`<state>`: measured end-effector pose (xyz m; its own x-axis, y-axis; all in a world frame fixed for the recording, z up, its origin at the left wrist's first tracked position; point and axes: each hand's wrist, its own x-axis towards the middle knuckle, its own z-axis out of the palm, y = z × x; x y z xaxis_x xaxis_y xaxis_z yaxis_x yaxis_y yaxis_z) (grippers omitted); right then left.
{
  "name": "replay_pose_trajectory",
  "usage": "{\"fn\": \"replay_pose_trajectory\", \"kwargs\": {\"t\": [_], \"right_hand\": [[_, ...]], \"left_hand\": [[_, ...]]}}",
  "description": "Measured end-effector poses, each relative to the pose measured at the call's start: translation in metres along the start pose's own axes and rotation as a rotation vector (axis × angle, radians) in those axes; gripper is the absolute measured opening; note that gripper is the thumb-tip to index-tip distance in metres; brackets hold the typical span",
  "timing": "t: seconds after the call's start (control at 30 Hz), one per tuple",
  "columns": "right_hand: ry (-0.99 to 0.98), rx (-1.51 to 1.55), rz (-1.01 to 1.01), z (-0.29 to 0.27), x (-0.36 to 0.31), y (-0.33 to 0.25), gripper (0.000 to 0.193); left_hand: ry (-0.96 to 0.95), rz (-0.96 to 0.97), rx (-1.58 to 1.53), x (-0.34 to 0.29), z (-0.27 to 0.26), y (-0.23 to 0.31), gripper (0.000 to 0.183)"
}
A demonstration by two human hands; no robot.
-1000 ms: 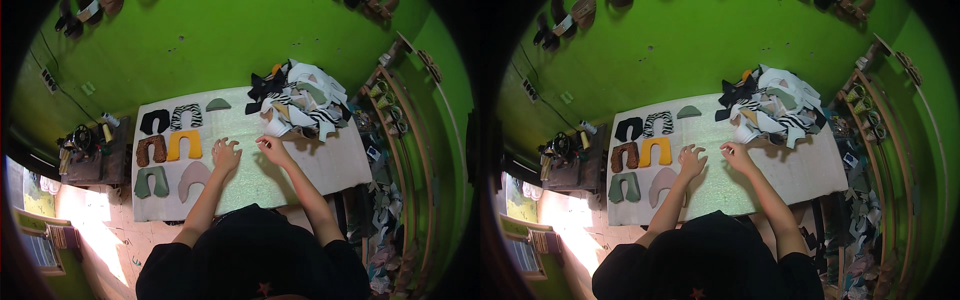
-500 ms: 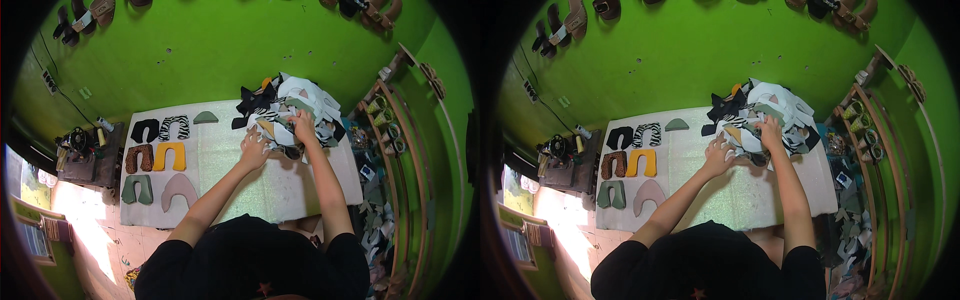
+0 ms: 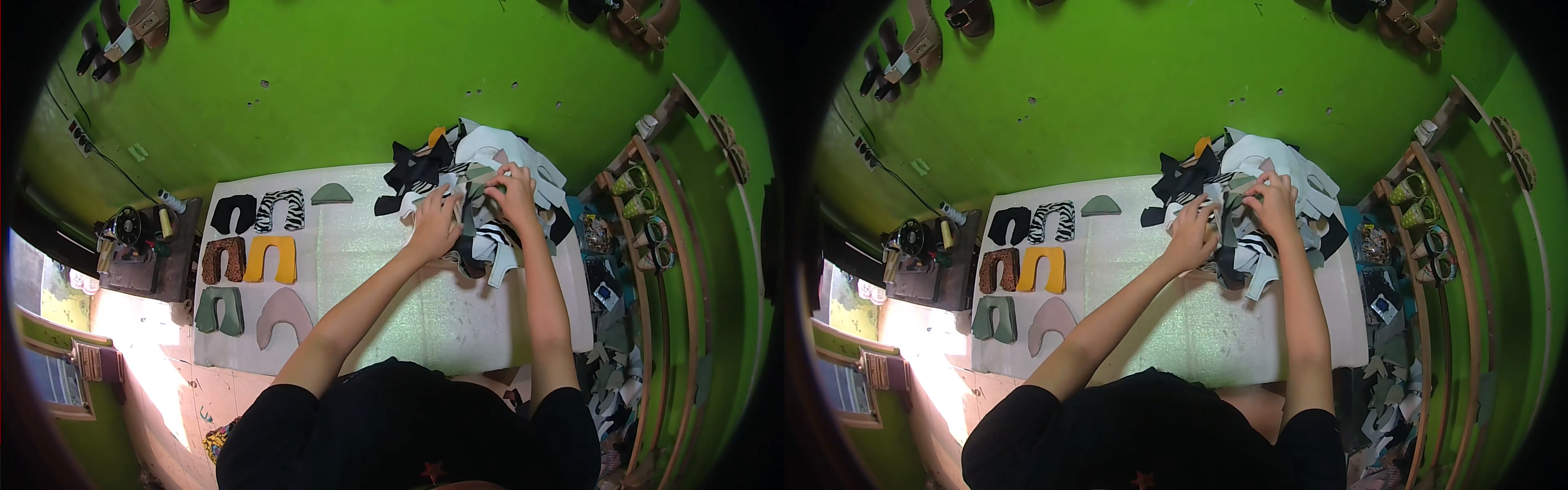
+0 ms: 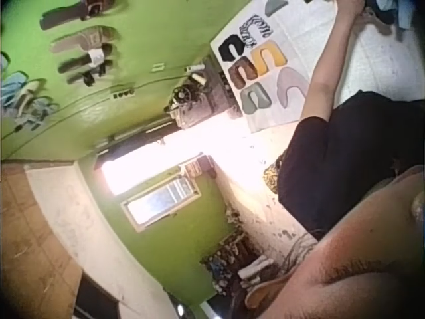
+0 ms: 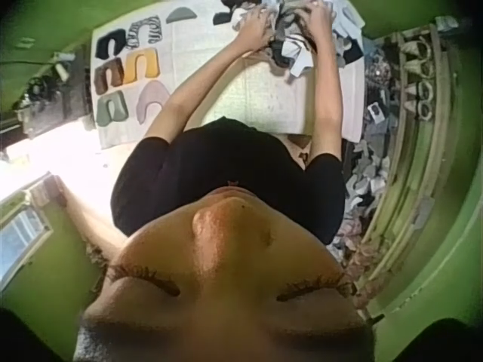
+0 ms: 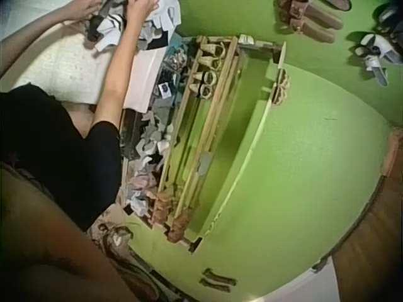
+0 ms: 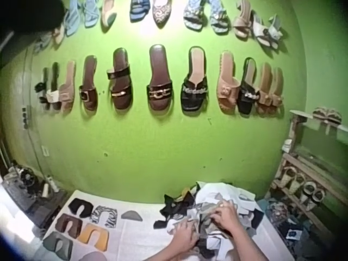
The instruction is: Sort various fabric and leather shoe upper components by color and pattern on a workbench.
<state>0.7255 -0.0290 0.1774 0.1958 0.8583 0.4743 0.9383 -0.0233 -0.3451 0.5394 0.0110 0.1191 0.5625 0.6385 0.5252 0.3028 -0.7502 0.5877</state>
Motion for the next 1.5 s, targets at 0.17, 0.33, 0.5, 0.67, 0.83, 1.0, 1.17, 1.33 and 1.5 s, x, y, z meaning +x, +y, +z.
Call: {"fn": "replay_pose_trajectory", "kwargs": {"t": [0.17,0.33,0.5,0.67,0.83,1.0,1.17,1.33,1.5], "right_hand": [[0.133,0.019,-0.035,-0.021,0.008,-0.013,0.019],[0.221,0.166,-0.013,-0.033,0.017,-0.013,0.018],[0.084,0.572,0.167,-0.047,0.019,-0.019,0.014],[0.059,0.425,0.142,-0.052,0.014,-0.030,0.019],[-0.069,0.321,0.120,-0.045,0.010,-0.048,0.023],[-0.090,0.490,0.041,-0.038,0.014,-0.030,0.026],[-0.121,0.512,0.224,-0.019,0.021,0.004,0.026],[0.034,0.003,0.421,0.019,0.008,0.056,0.037],[-0.026,-0.132,0.469,0.036,-0.010,0.046,0.043]], "left_hand": [[-0.030,-0.119,-0.169,0.010,0.002,0.006,0.066],[-0.100,-0.191,-0.097,0.010,0.007,-0.001,0.062],[0.028,-0.158,-0.021,0.019,0.004,0.000,0.066],[-0.102,-0.033,-0.262,0.033,-0.017,0.020,0.075],[-0.218,-0.032,-0.573,0.037,-0.019,0.029,0.066],[-0.232,-0.220,-0.757,0.040,-0.047,0.031,0.023],[-0.168,-0.320,-0.944,0.037,-0.069,0.011,0.020],[-0.057,-0.392,-0.801,0.023,-0.085,-0.012,0.023],[-0.056,-0.565,-0.767,-0.003,-0.086,-0.034,0.032]]}}
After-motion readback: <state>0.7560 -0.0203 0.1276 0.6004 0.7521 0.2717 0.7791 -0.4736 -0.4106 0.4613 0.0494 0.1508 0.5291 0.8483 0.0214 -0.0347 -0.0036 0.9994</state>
